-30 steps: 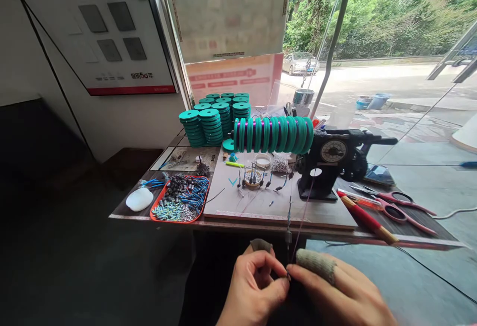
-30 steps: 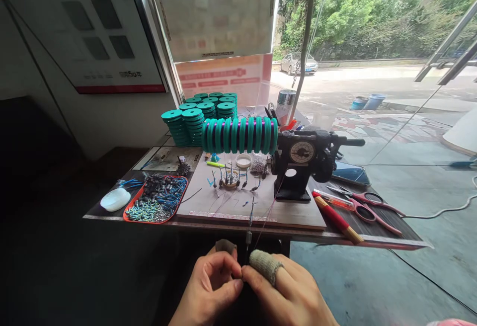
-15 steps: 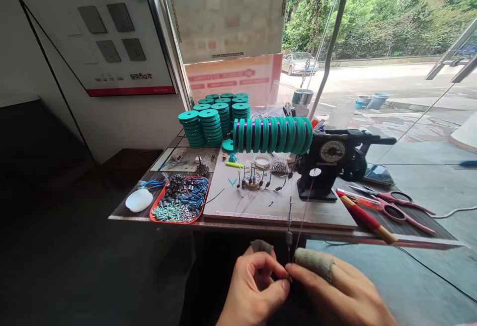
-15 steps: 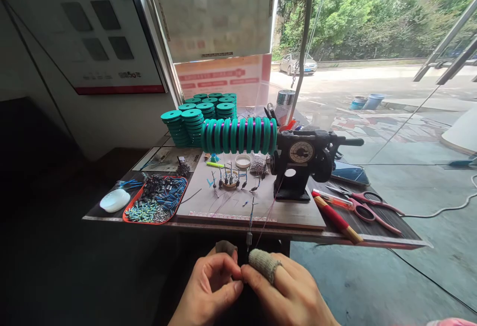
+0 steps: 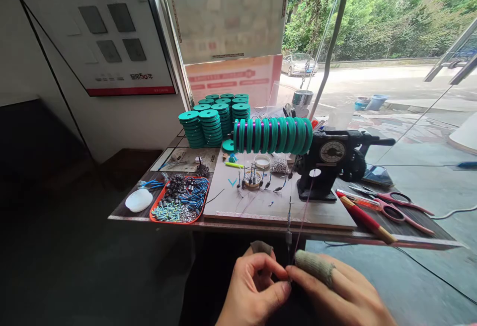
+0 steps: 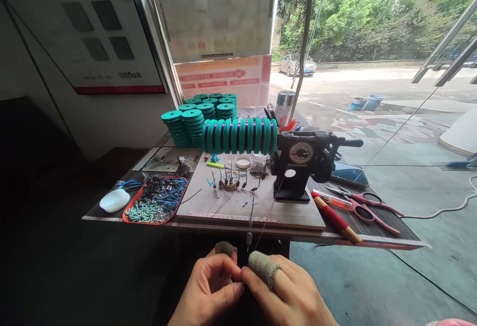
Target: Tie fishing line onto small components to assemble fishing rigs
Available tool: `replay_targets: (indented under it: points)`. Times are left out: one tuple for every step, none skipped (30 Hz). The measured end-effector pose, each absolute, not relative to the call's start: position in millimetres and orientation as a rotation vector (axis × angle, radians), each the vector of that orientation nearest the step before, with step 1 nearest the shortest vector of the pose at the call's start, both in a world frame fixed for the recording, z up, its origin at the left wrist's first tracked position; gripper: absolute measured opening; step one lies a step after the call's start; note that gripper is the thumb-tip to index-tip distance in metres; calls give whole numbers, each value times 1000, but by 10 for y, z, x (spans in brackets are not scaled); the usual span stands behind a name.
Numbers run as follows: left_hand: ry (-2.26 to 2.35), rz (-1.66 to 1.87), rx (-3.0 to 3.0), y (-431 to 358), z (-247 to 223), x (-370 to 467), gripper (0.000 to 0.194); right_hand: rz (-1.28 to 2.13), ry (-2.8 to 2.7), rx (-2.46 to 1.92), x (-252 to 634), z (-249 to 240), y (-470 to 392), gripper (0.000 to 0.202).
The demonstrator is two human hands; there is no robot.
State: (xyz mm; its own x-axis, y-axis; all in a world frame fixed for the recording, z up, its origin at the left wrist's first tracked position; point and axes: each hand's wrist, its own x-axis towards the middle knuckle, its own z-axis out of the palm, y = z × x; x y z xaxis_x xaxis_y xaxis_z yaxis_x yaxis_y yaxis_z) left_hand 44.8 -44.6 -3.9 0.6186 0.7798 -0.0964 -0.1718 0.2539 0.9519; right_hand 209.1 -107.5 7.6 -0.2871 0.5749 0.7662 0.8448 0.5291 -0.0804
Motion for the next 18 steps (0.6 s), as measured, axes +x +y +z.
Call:
replay_targets:
  points:
    - [643,714,1136,-445,-40,453,18,-452,-1974,-1137,2083,67,-1063,23]
    - [642,716,1131,-444,-42,457,19,-459,-1959,-1123,2074,58,-1054,24]
    - [645,716,1127,-443,-43,461,20,-459,-1950,-1112,2065,51,-1046,25]
    - [647,712,1128,-443,-44,462,21,-452,-1951,-1100,2055,46,-1041,25]
    - [654,711,1131,-443,-44,463,21,-442,-1955,-1086,2048,44,-1037,26]
    - [665,712,1140,-443,-43,463,21,-433,-1961,-1066,2042,44,-1034,27]
    - [674,714,1152,-444,-40,462,21,-421,-1968,-1048,2040,47,-1032,27]
    - [679,714,1163,-445,-37,461,21,-410,-1973,-1033,2042,53,-1029,28]
    - [678,717,1166,-447,-33,461,21,-402,-1979,-1026,2048,62,-1025,28]
    - [672,717,1160,-448,-30,461,22,-396,-1983,-1034,2058,72,-1021,28]
    - [664,715,1146,-451,-27,462,22,-388,-1982,-1058,2070,83,-1017,28]
    - [655,711,1129,-453,-24,463,22,-378,-1976,-1087,2083,94,-1013,27]
    - [653,712,1113,-455,-22,464,22,-366,-1964,-1114,2095,102,-1012,26]
    - [653,710,1104,-456,-20,466,22,-353,-1955,-1132,2105,107,-1012,24]
    - [653,709,1101,-456,-18,468,22,-342,-1946,-1142,2112,109,-1014,24]
    - [653,706,1100,-456,-15,470,22,-338,-1939,-1143,2115,107,-1017,24]
    - [653,707,1099,-455,-13,471,22,-345,-1940,-1139,2115,103,-1021,25]
    - [652,709,1098,-454,-11,472,22,-357,-1947,-1139,2113,98,-1024,27]
